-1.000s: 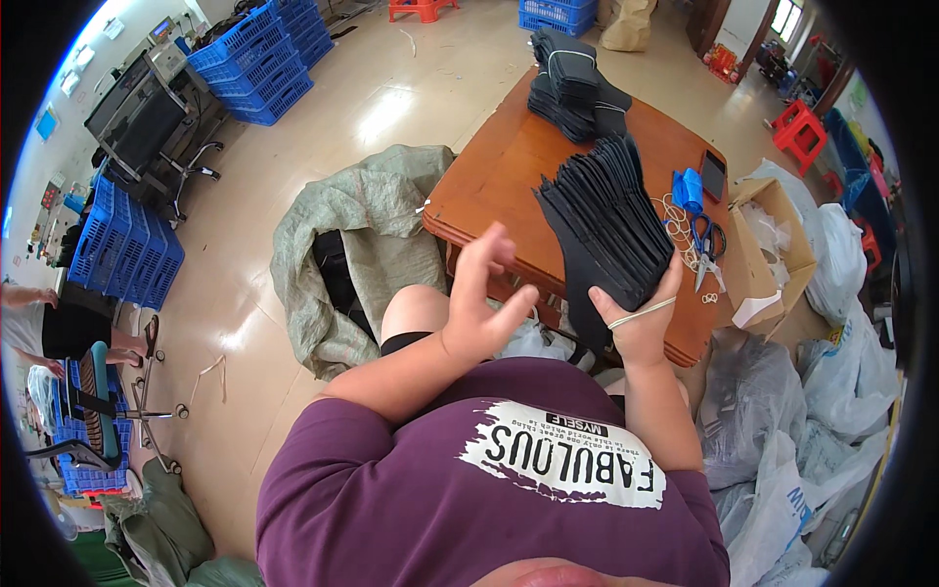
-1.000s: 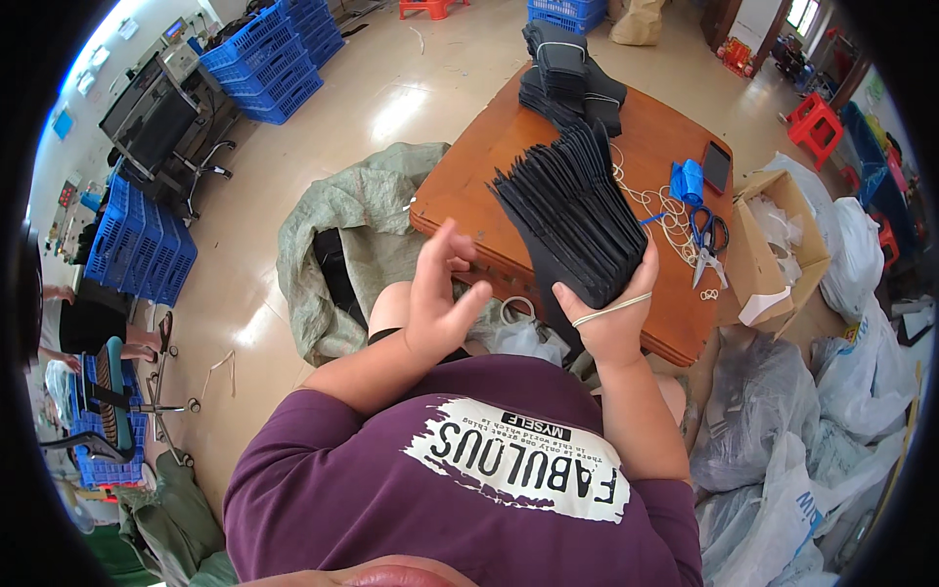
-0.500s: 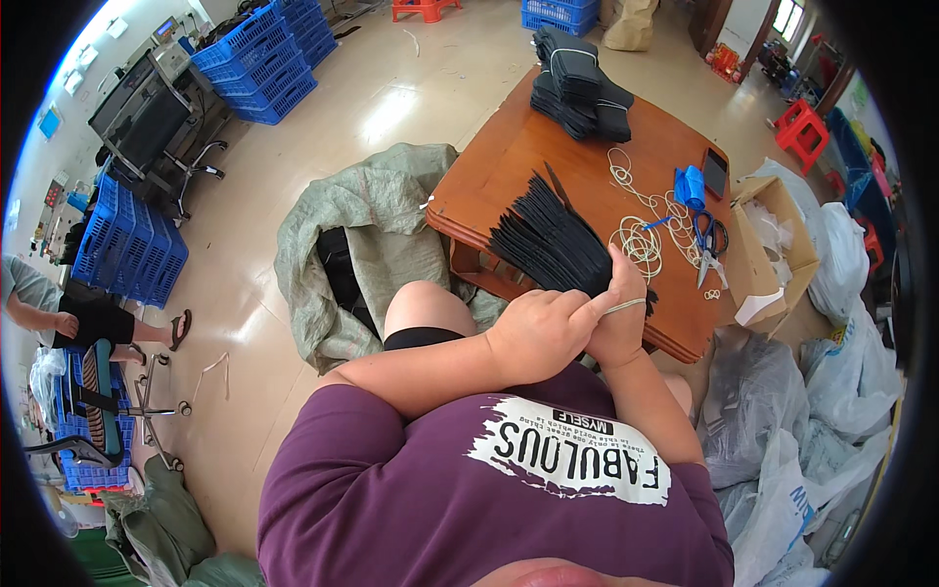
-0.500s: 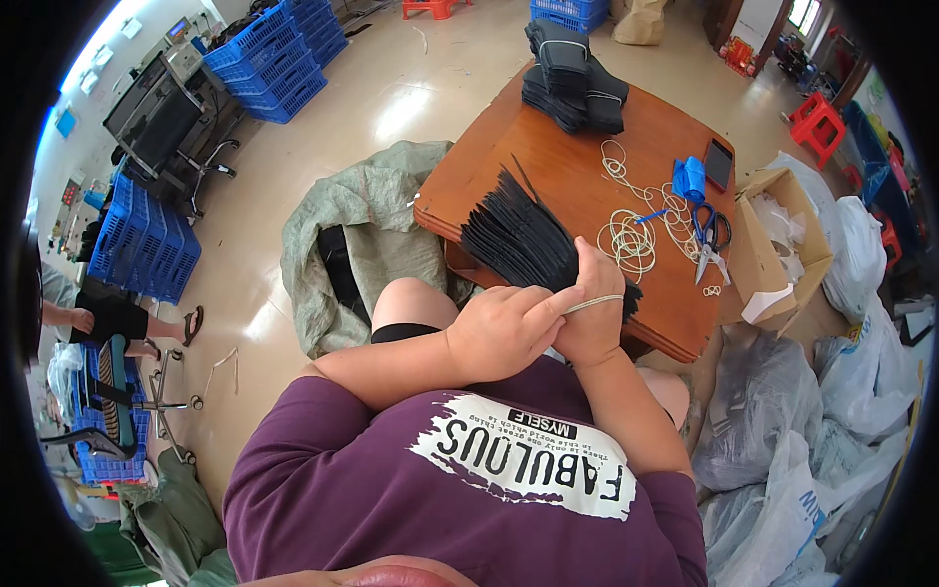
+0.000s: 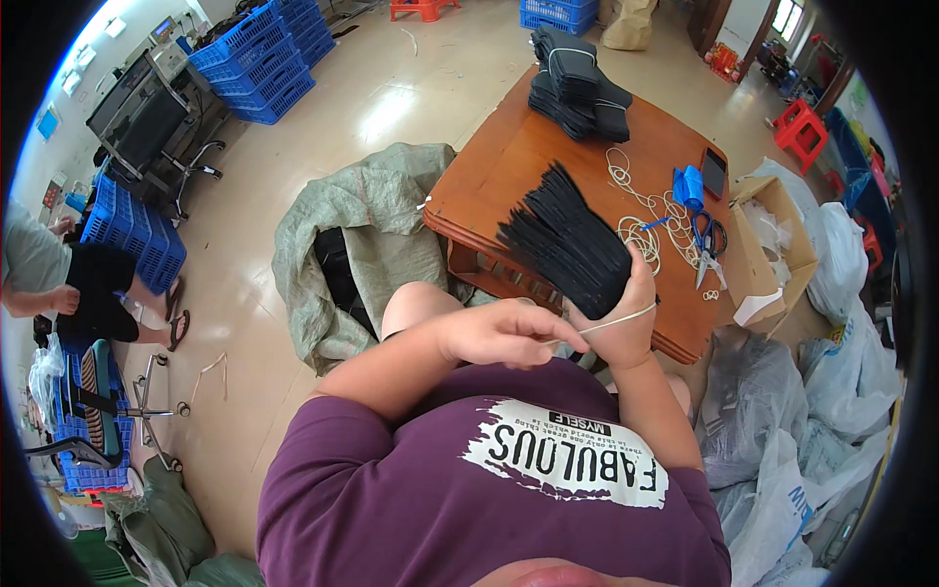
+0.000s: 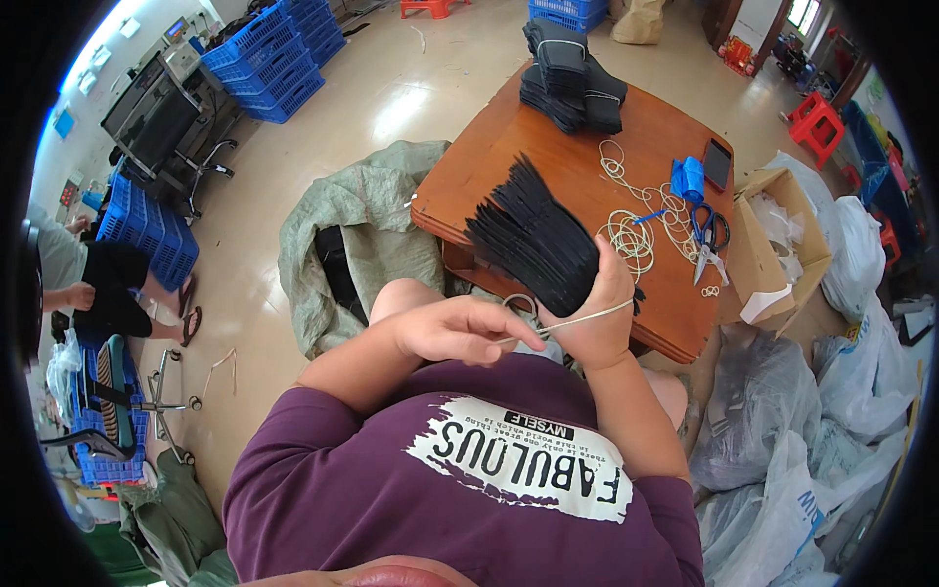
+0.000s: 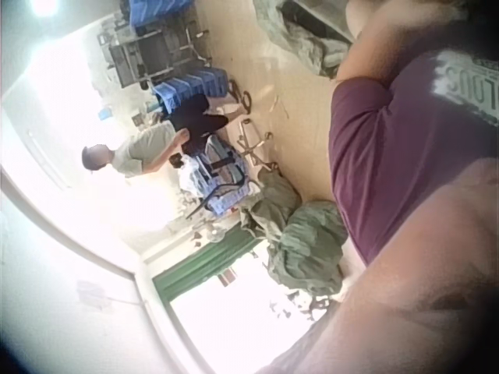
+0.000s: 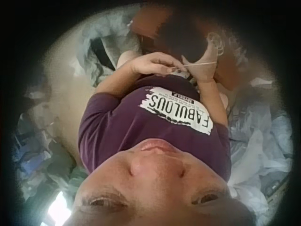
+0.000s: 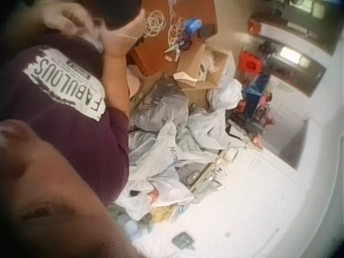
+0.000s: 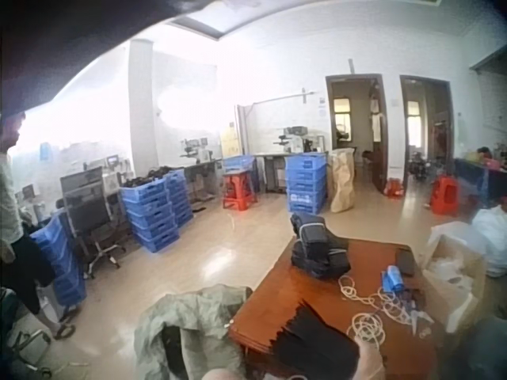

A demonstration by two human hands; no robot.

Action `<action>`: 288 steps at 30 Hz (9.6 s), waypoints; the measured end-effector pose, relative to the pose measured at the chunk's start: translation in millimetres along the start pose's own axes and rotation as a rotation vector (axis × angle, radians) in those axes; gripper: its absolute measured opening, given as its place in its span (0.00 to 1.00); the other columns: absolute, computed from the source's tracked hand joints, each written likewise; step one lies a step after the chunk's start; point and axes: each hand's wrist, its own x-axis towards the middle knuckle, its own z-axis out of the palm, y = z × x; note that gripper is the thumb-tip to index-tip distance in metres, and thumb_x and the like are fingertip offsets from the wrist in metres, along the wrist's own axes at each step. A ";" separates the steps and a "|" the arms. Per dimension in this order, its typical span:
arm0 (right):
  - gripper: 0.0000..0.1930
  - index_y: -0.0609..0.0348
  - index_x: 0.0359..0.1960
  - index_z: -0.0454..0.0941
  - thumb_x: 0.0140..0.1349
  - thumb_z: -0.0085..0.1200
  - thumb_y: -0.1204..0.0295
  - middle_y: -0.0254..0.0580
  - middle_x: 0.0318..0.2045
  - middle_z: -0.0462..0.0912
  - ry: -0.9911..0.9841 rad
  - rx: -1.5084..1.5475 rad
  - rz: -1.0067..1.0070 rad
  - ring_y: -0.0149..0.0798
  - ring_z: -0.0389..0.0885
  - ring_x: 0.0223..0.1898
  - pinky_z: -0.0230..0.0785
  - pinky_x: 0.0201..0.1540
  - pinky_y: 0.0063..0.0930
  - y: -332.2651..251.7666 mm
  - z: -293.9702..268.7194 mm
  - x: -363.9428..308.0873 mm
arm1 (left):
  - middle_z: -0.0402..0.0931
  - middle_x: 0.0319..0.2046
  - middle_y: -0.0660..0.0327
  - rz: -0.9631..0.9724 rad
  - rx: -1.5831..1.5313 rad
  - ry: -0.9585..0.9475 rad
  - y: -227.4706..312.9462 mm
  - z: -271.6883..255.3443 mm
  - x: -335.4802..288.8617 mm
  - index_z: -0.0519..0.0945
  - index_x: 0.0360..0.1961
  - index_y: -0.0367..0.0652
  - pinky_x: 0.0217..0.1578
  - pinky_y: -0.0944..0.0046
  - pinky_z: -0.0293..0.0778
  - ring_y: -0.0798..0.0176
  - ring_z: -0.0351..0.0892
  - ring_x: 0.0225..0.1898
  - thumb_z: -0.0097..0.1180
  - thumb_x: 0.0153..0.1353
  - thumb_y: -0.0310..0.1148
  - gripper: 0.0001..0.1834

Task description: Bundling and securing stacks of shoe upper components using rubber bands.

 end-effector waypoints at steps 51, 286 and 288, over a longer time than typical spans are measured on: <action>0.63 0.64 0.74 0.32 0.49 0.74 0.64 0.55 0.66 0.61 -0.228 1.142 0.396 0.48 0.67 0.65 0.60 0.67 0.43 -23.6 -11.0 -7.4 | 0.78 0.50 0.56 0.389 0.471 0.436 -6.9 -13.9 20.8 0.76 0.53 0.35 0.56 0.59 0.70 0.60 0.76 0.52 0.75 0.40 0.30 0.36; 0.28 0.57 0.58 0.74 0.61 0.54 0.52 0.55 0.61 0.68 -0.301 -0.528 0.390 0.58 0.63 0.64 0.51 0.66 0.54 156.6 4.4 -46.2 | 0.77 0.45 0.58 0.574 -0.496 1.209 32.5 -300.8 151.3 0.71 0.55 0.41 0.51 0.49 0.76 0.55 0.79 0.49 0.59 0.59 0.39 0.25; 0.28 0.57 0.58 0.74 0.62 0.53 0.52 0.55 0.62 0.68 -0.318 -0.525 0.398 0.58 0.63 0.64 0.51 0.66 0.54 154.7 5.3 -44.2 | 0.78 0.45 0.59 0.581 -0.488 1.212 17.9 -319.1 148.6 0.74 0.53 0.43 0.50 0.53 0.76 0.57 0.79 0.49 0.60 0.59 0.44 0.25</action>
